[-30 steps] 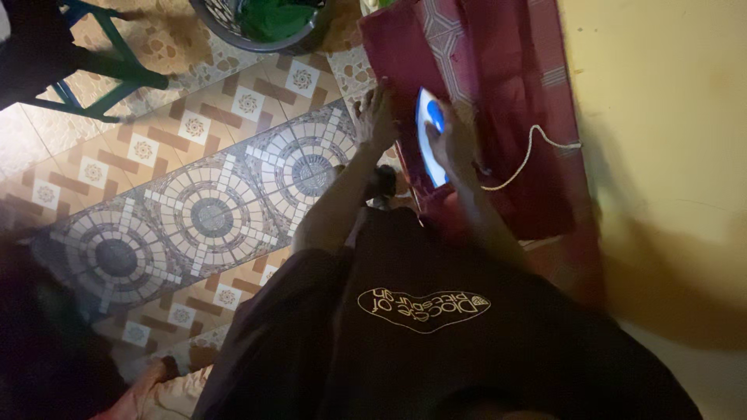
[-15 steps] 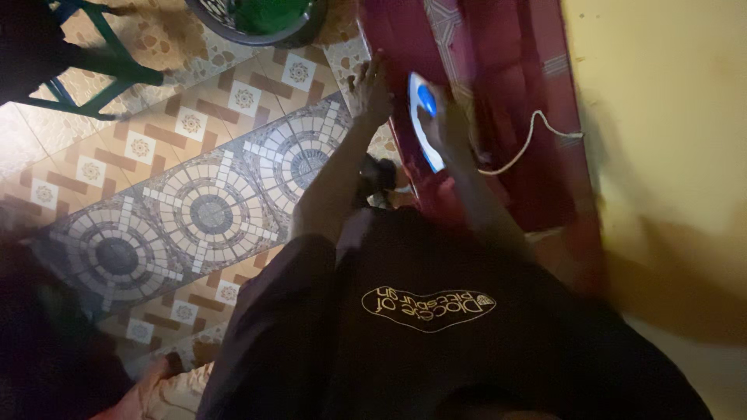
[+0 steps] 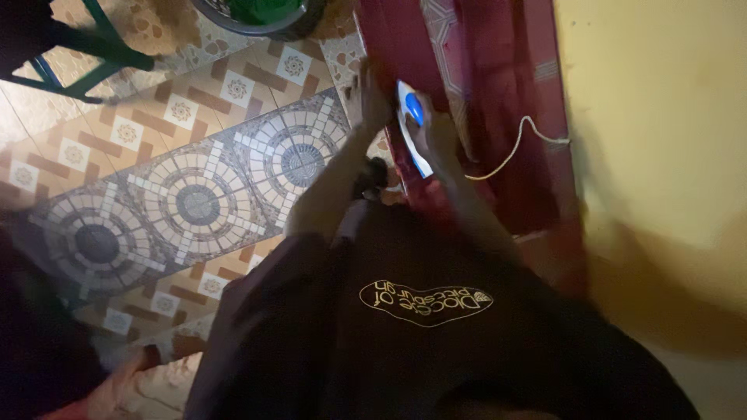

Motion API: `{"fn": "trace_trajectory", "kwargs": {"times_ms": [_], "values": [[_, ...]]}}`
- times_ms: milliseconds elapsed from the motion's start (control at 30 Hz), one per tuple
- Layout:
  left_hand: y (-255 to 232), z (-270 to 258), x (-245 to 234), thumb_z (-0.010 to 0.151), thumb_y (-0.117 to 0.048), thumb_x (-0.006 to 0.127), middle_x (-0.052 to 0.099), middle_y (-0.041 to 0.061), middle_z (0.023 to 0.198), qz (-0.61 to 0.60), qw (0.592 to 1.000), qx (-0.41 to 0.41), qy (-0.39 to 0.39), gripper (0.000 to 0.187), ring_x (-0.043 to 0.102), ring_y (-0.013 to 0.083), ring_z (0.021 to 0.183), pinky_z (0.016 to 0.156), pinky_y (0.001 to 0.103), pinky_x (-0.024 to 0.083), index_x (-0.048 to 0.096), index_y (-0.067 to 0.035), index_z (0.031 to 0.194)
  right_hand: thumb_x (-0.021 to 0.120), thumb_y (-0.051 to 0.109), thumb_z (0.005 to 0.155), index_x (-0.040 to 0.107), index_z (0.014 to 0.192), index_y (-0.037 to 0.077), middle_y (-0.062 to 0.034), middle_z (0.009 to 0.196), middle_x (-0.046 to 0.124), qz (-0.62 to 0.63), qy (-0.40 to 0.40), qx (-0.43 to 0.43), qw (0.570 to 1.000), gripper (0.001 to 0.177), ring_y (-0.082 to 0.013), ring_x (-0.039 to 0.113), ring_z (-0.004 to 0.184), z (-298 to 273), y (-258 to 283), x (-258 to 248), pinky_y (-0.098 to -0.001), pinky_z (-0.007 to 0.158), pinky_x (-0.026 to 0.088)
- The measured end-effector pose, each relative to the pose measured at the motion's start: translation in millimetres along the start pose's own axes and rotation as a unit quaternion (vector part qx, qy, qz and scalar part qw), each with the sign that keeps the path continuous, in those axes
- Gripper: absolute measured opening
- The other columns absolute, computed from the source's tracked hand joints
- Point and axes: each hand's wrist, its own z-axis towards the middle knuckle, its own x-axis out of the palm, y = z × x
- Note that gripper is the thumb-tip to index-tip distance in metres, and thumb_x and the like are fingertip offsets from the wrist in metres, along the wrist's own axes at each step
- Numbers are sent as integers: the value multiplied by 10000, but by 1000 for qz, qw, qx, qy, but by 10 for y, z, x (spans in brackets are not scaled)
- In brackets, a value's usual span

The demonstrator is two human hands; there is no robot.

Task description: The person takes a garment out of a laundry basket, spreads it across a flat surface, and uses an iron to smooth the fabric.

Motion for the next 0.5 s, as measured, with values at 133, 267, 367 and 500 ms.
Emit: {"fn": "trace_trajectory", "kwargs": {"times_ms": [133, 267, 367, 500], "values": [[-165, -654, 261, 887, -346, 697, 588, 262, 1257, -126, 979, -148, -65, 558, 648, 444, 1066, 869, 537, 537, 490, -40, 1306, 729, 292, 973, 572, 1362, 123, -227, 919, 730, 62, -21, -42, 997, 452, -428, 731, 803, 281, -123, 137, -539, 672, 547], [-268, -919, 138, 919, -359, 674, 743, 188, 961, -159, 961, -225, -21, 279, 709, 414, 942, 817, 537, 542, 637, -90, 982, 773, 304, 937, 608, 1311, 130, -238, 919, 728, 23, 1, -76, 997, 445, -464, 707, 828, 167, -187, 159, -566, 703, 533], [-167, -872, 95, 916, -340, 692, 748, 198, 928, -198, 954, -225, -2, 248, 709, 418, 904, 790, 532, 552, 675, -100, 976, 773, 293, 913, 610, 1325, 118, -241, 960, 737, 19, 7, -112, 993, 476, -466, 707, 812, -78, -230, 115, -571, 699, 535], [-29, -839, 246, 919, -365, 709, 753, 181, 896, -185, 962, -201, -9, 266, 721, 415, 873, 751, 544, 556, 685, -101, 950, 778, 284, 925, 610, 1308, 133, -231, 988, 745, 18, -33, -109, 993, 445, -472, 706, 822, 113, -196, 181, -565, 702, 542]]}}
